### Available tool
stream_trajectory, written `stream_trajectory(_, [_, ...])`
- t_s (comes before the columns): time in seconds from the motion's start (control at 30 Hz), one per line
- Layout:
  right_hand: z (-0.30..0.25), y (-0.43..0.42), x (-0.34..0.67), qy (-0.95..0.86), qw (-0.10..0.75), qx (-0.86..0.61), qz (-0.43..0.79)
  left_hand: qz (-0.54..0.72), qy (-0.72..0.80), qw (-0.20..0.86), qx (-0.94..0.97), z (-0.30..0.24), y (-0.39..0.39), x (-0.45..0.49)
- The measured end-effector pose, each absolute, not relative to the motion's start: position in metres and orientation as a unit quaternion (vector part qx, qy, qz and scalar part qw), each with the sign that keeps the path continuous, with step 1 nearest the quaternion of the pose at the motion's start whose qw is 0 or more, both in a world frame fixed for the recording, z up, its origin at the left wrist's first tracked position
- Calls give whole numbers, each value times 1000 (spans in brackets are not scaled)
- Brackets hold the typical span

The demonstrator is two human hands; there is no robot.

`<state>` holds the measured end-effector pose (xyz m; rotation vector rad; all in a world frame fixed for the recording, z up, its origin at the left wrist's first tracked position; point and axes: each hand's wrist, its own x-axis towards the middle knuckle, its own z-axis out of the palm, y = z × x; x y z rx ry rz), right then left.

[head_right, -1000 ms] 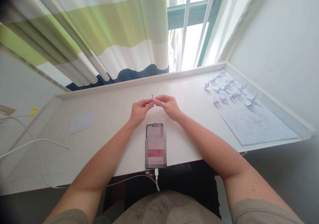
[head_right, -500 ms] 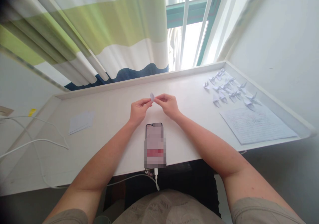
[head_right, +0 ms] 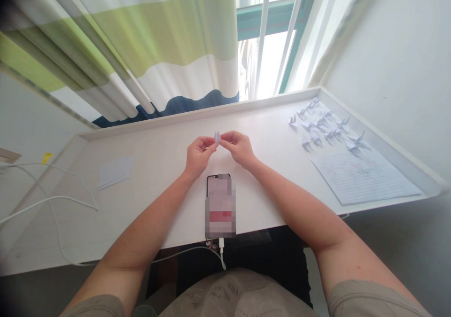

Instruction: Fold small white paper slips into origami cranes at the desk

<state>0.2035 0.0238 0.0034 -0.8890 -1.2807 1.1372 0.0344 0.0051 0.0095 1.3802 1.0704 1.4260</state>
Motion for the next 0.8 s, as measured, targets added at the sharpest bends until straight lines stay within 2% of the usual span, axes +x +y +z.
stream_trajectory(0.2, [4,21,202,-553,547,-376,503,570,437,421,553,9,6,34])
stream_trajectory(0.8, [2,24,199,-528,567,-356,523,613,406,410,540,5,9,36])
